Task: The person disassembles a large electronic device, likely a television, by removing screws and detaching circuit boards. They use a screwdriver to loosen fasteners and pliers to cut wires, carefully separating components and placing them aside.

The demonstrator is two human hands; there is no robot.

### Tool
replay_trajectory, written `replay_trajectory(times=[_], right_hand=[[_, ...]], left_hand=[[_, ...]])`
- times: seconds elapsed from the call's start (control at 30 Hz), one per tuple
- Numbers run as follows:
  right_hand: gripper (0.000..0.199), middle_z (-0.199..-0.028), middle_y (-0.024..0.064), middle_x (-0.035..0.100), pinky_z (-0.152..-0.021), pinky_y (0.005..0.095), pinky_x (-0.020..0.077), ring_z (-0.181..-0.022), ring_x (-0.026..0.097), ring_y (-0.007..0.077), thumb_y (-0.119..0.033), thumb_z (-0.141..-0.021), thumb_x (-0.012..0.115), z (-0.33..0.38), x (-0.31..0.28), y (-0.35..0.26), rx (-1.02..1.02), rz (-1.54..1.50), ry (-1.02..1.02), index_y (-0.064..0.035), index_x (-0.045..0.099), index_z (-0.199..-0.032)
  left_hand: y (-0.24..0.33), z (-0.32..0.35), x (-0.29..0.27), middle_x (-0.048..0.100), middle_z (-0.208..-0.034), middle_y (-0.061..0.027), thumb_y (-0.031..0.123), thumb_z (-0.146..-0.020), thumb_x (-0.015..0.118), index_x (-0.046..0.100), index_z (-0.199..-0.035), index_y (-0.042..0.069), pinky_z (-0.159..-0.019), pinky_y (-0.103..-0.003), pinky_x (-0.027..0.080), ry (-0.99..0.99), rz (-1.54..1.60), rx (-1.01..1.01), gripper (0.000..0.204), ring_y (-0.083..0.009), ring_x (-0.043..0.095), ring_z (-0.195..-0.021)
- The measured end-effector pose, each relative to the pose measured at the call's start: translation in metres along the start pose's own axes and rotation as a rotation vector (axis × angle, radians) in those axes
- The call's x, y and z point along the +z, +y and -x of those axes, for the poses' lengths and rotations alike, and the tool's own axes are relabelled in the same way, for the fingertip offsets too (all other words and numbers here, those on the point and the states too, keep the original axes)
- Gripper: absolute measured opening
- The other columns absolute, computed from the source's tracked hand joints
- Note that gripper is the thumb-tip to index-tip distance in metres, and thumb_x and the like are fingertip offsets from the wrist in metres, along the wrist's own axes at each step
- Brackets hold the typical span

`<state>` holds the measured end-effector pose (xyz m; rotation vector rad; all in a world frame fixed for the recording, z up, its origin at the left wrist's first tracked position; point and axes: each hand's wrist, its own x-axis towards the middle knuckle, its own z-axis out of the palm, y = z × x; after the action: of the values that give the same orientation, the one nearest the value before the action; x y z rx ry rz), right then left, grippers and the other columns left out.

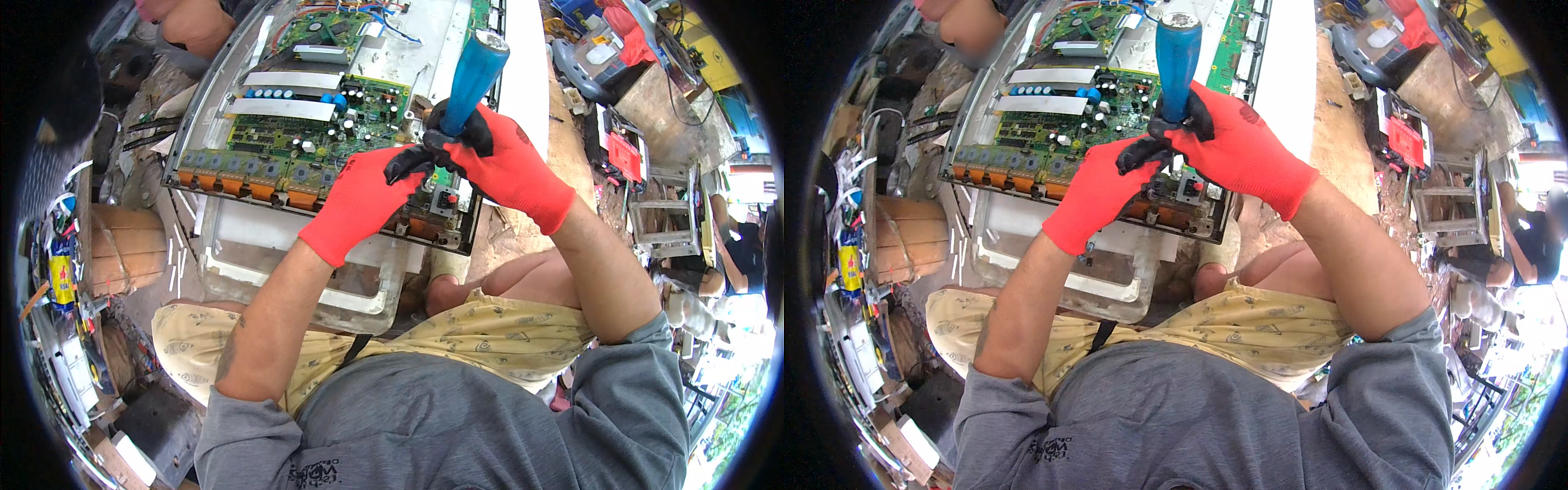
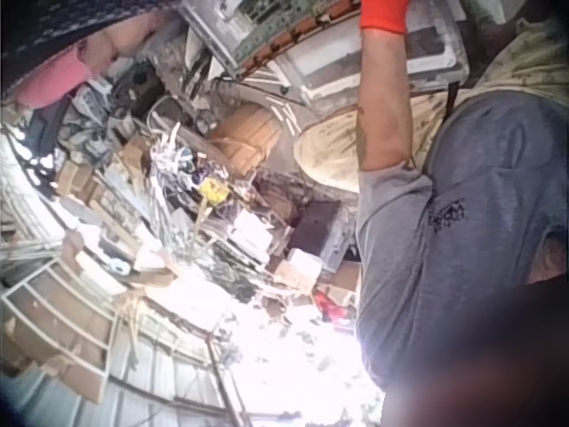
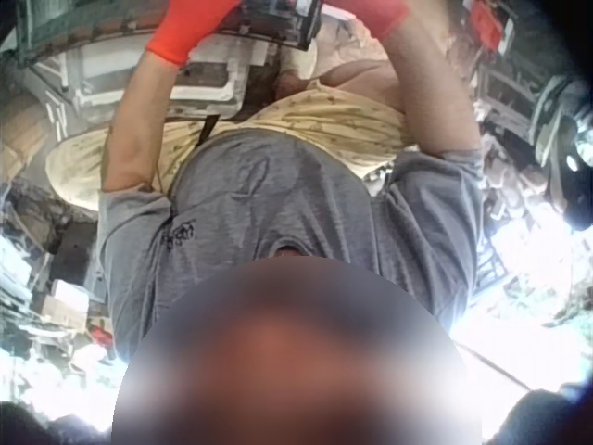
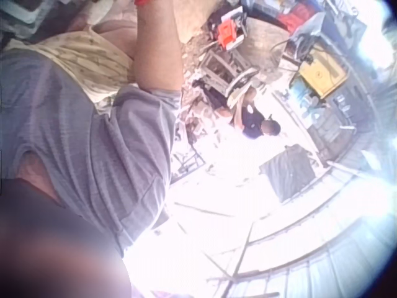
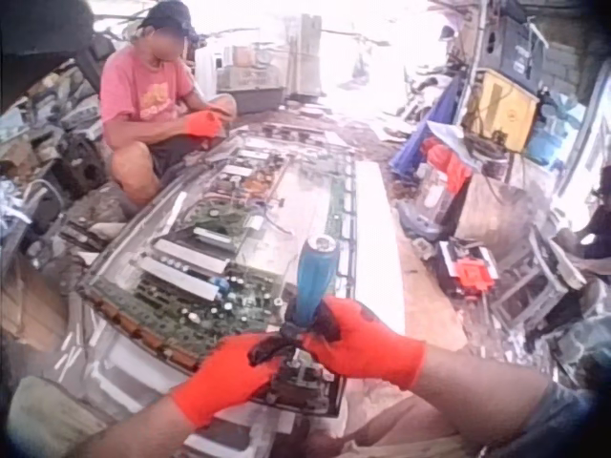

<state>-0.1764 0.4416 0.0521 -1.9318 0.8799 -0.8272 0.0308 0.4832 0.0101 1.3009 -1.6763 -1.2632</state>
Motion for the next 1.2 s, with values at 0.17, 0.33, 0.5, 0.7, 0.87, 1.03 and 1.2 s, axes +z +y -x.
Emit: replay_trajectory(times=[0.17, 0.33, 0.5, 0.7, 0.87, 1.03, 1.2], right_hand=[[0.025, -0.095, 0.0115, 0.070, -0.080, 0.0346, 0.0532, -0.085, 0.068, 0.0216, -0.012, -0.096, 0.068, 0.000, -0.007, -0.004, 0.025, 0.064, -0.021, -0.0042, 0.059, -0.117], [0.024, -0.096, 0.0127, 0.070, -0.080, 0.0357, 0.0535, -0.085, 0.068, 0.0245, -0.011, -0.095, 0.066, 0.003, -0.006, 0.002, 0.108, -0.023, -0.010, -0.0040, 0.059, -0.117], [0.029, -0.098, 0.0132, 0.070, -0.080, 0.0360, 0.0536, -0.087, 0.069, 0.0246, -0.010, -0.093, 0.069, 0.003, -0.006, 0.004, 0.065, 0.047, -0.020, -0.0045, 0.059, -0.120], [0.031, -0.098, 0.0140, 0.069, -0.080, 0.0368, 0.0527, -0.088, 0.068, 0.0264, -0.014, -0.089, 0.074, 0.007, -0.004, -0.014, 0.128, 0.086, -0.060, -0.0052, 0.063, -0.116], [0.032, -0.107, 0.0148, 0.065, -0.078, 0.0398, 0.0522, -0.089, 0.064, 0.0342, -0.013, -0.084, 0.078, 0.009, -0.010, -0.014, 0.056, 0.161, -0.082, -0.0071, 0.065, -0.112], [0.032, -0.116, 0.0068, 0.065, -0.078, 0.0321, 0.0554, -0.095, 0.066, 0.0200, -0.015, -0.089, 0.075, 0.006, 0.000, -0.046, -0.118, -0.320, 0.114, -0.0078, 0.062, -0.117], [0.028, -0.092, 0.0006, 0.067, -0.062, 0.0235, 0.0543, -0.077, 0.062, 0.0060, -0.022, -0.096, 0.071, 0.011, 0.014, -0.075, 0.056, -0.786, 0.280, -0.0041, 0.061, -0.116]], left_hand=[[0.000, -0.002, 0.004, 0.072, -0.094, -0.0032, 0.011, -0.094, 0.067, 0.070, -0.124, 0.005, -0.073, -0.027, 0.049, 0.030, 0.029, 0.017, 0.031, -0.0067, 0.057, -0.080], [0.006, -0.003, 0.006, 0.072, -0.094, -0.0024, 0.012, -0.093, 0.067, 0.070, -0.122, 0.004, -0.073, -0.027, 0.049, 0.016, -0.001, 0.022, 0.030, -0.0071, 0.057, -0.080], [-0.003, -0.002, 0.007, 0.072, -0.092, -0.0036, 0.013, -0.093, 0.066, 0.071, -0.120, 0.004, -0.073, -0.028, 0.049, 0.039, 0.032, 0.023, 0.028, -0.0077, 0.057, -0.079], [0.001, 0.000, 0.004, 0.070, -0.089, -0.0040, 0.009, -0.091, 0.067, 0.070, -0.116, 0.002, -0.074, -0.028, 0.049, 0.034, -0.074, 0.093, 0.026, -0.0081, 0.057, -0.080], [0.009, 0.000, 0.008, 0.070, -0.091, -0.0039, 0.005, -0.088, 0.069, 0.070, -0.116, 0.001, -0.075, -0.029, 0.049, -0.004, 0.003, 0.064, 0.028, -0.0087, 0.058, -0.080], [-0.004, 0.001, 0.005, 0.073, -0.094, -0.0145, 0.007, -0.087, 0.068, 0.071, -0.115, 0.005, -0.077, -0.034, 0.052, -0.011, -0.043, 0.208, 0.028, -0.0249, 0.069, -0.083], [0.014, 0.006, 0.013, 0.074, -0.094, -0.0147, 0.009, -0.087, 0.073, 0.072, -0.110, 0.005, -0.074, -0.035, 0.053, 0.066, -0.213, 0.193, 0.024, -0.0262, 0.071, -0.081]])
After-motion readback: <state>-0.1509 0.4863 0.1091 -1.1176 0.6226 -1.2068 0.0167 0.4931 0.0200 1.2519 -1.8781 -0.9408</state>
